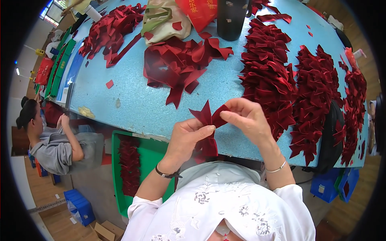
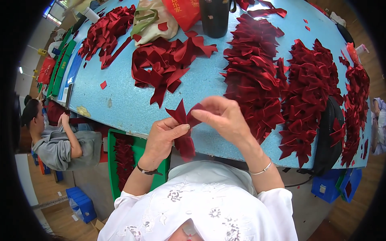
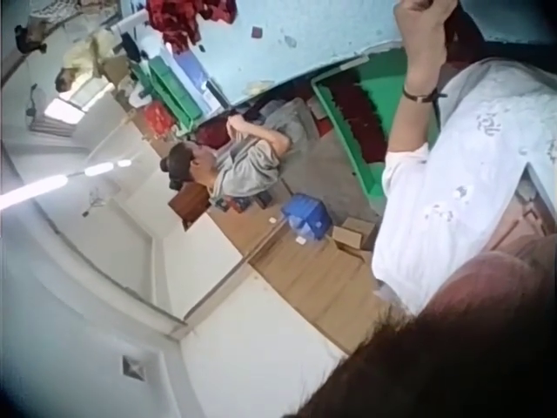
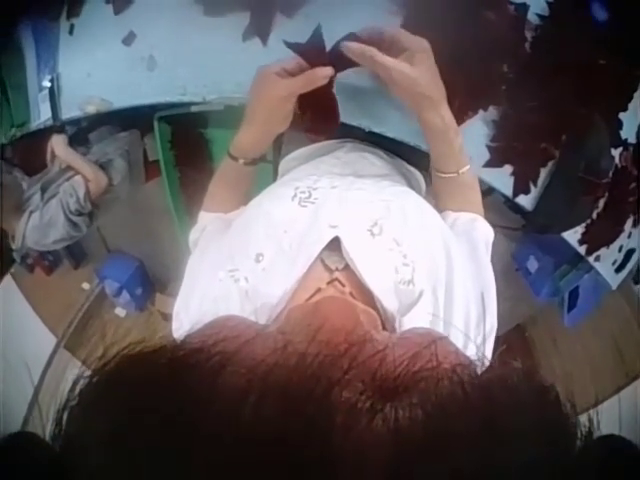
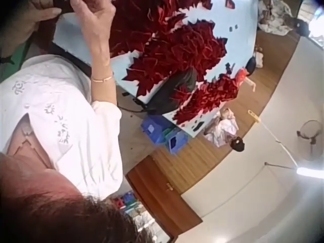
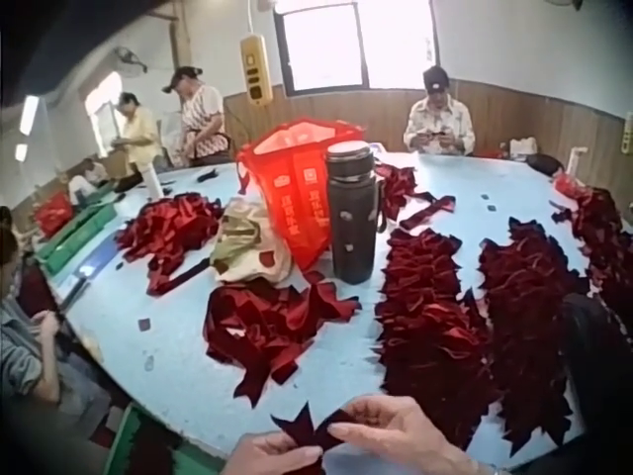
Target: Folding and assembling red ribbon bows by hand at a workshop table.
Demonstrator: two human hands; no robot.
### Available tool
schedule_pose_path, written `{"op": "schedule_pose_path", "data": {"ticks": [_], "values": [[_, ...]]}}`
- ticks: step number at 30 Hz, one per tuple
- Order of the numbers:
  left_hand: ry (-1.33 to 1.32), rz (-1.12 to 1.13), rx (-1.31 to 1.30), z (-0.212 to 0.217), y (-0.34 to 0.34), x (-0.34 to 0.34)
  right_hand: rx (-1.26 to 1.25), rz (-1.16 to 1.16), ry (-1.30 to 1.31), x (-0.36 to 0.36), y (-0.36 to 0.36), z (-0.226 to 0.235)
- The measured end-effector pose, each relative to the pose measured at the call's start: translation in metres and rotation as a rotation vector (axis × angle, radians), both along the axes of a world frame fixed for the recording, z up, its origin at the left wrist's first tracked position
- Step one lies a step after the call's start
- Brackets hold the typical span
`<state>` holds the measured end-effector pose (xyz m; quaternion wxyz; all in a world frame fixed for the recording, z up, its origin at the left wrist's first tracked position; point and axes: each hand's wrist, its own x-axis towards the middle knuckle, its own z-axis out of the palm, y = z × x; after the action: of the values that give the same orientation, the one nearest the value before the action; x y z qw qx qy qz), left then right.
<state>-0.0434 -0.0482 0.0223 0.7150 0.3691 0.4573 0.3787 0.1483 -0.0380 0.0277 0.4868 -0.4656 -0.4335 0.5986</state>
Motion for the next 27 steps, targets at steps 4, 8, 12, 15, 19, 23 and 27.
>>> {"op": "schedule_pose_path", "data": {"ticks": [4, 8, 12, 15, 19, 23, 27], "values": [[0.021, -0.051, 0.012, -0.01, -0.003, -0.003, 0.076, 0.063, 0.03, 0.001, -0.002, -0.014], [0.063, -0.058, -0.003, -0.005, -0.002, -0.002, 0.045, 0.053, -0.025, 0.002, 0.001, -0.016], [0.047, -0.071, -0.062, -0.009, 0.0, -0.009, -0.072, -0.065, 0.003, 0.0, 0.0, -0.009], [0.012, -0.056, -0.049, -0.005, 0.001, -0.01, -0.036, -0.07, 0.076, 0.006, -0.002, -0.011], [-0.013, 0.079, 0.023, -0.004, 0.001, 0.0, -0.03, 0.058, 0.09, 0.005, -0.017, -0.005], [-0.034, 0.166, 0.072, -0.005, 0.002, 0.003, -0.016, 0.175, 0.053, 0.002, -0.032, -0.008], [-0.027, 0.124, 0.074, 0.005, 0.003, 0.008, 0.036, 0.141, 0.033, 0.003, -0.032, -0.014]]}}
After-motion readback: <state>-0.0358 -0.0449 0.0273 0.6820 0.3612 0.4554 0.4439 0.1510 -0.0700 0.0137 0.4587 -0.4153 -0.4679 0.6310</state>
